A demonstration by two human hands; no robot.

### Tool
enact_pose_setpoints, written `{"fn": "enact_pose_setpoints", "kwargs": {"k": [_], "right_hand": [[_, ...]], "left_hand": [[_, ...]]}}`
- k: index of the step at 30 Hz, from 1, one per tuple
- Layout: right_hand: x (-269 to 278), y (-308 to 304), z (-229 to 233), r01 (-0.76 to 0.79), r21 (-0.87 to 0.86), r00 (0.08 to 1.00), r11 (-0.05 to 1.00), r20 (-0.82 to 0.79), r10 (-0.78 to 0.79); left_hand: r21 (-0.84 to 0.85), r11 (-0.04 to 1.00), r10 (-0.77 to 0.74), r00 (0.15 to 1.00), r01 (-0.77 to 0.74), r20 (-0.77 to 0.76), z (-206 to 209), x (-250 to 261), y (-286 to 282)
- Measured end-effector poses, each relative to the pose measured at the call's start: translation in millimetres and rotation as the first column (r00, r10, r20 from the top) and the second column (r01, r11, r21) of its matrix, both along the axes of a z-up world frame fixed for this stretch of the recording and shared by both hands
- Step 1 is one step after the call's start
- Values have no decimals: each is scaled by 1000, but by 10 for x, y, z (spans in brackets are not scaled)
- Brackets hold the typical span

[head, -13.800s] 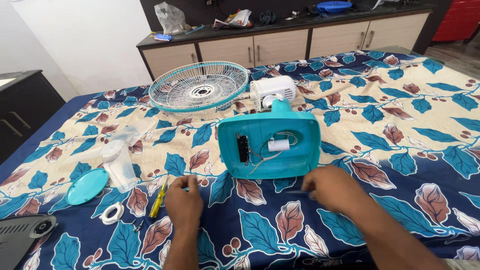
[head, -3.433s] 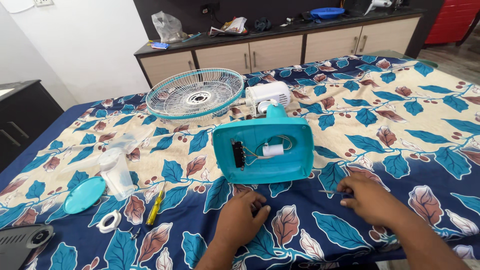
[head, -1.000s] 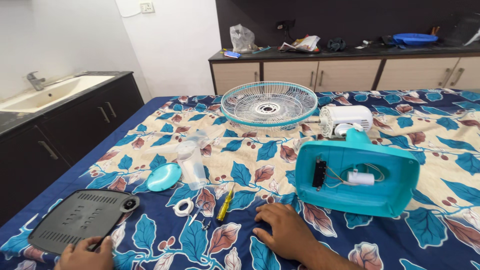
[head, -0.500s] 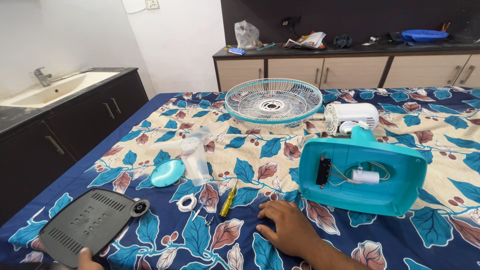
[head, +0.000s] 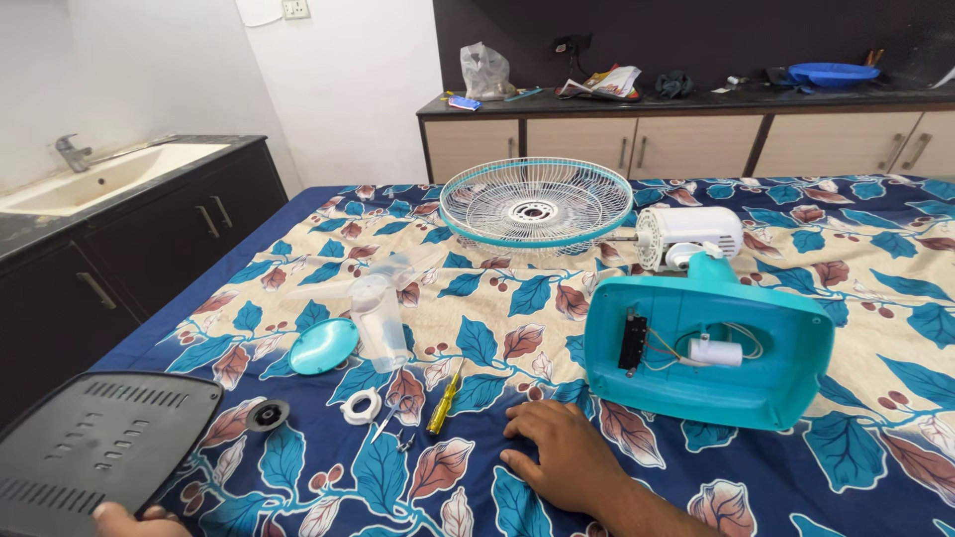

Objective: The person repairs a small teal table fan by connecting internal wires to a switch and capacitor, then reattaching the back cover and securing it with screws. The fan blade and motor housing remain disassembled on the table during the repair.

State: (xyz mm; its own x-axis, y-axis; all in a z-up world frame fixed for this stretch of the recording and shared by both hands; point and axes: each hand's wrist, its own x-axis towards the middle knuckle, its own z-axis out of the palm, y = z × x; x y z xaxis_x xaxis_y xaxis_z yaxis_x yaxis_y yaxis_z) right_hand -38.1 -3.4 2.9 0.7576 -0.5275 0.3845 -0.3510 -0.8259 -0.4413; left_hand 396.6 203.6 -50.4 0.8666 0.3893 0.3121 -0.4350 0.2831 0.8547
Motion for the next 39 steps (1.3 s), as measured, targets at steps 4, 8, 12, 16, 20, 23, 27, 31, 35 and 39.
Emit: {"fn": "enact_pose_setpoints", "kwargs": {"k": [4, 8, 12, 16, 20, 23, 27, 31, 35, 39], "right_hand": [[-10, 47, 64, 33, 11, 999, 999, 26, -33], [-88, 157, 230, 23, -165, 953, 986, 302, 29], [-220, 274, 438, 61, -376, 918, 925, 385, 96], [-471, 340, 574, 149, -473, 940, 868, 341, 24], [-814, 213, 528, 166, -236, 915, 957, 399, -60], [-1166, -1, 344, -61, 150, 821, 987, 569, -36], [-1830, -340, 35, -166, 488, 809, 857, 564, -165], [-2328, -560, -114, 19, 719, 771, 695, 431, -468], [-2415, -704, -31, -15, 573, 637, 819, 637, -434], [-2202, -583, 69, 505, 483, 518, 715, 492, -699]], "left_hand": [[-89, 981, -166, 982, 174, 89, 138, -651, -259], [34, 941, -339, 928, 338, 157, 236, -1410, -548], [63, 900, -433, 901, 431, 20, 190, -2498, -950], [86, 583, -802, 556, 808, 218, 244, -3338, -1026], [402, 459, -887, 380, 792, 264, 301, -3829, -1053], [503, 669, -741, 542, 546, 397, 344, -3952, -1153], [372, 924, -312, 743, 91, 592, 501, -3880, -1444], [483, 626, -773, 570, 612, 280, 675, -3736, -1652], [644, 200, -914, 377, 739, -149, 656, -3837, -1851], [678, 220, -905, 407, 702, -128, 523, -3910, -1973]]}}
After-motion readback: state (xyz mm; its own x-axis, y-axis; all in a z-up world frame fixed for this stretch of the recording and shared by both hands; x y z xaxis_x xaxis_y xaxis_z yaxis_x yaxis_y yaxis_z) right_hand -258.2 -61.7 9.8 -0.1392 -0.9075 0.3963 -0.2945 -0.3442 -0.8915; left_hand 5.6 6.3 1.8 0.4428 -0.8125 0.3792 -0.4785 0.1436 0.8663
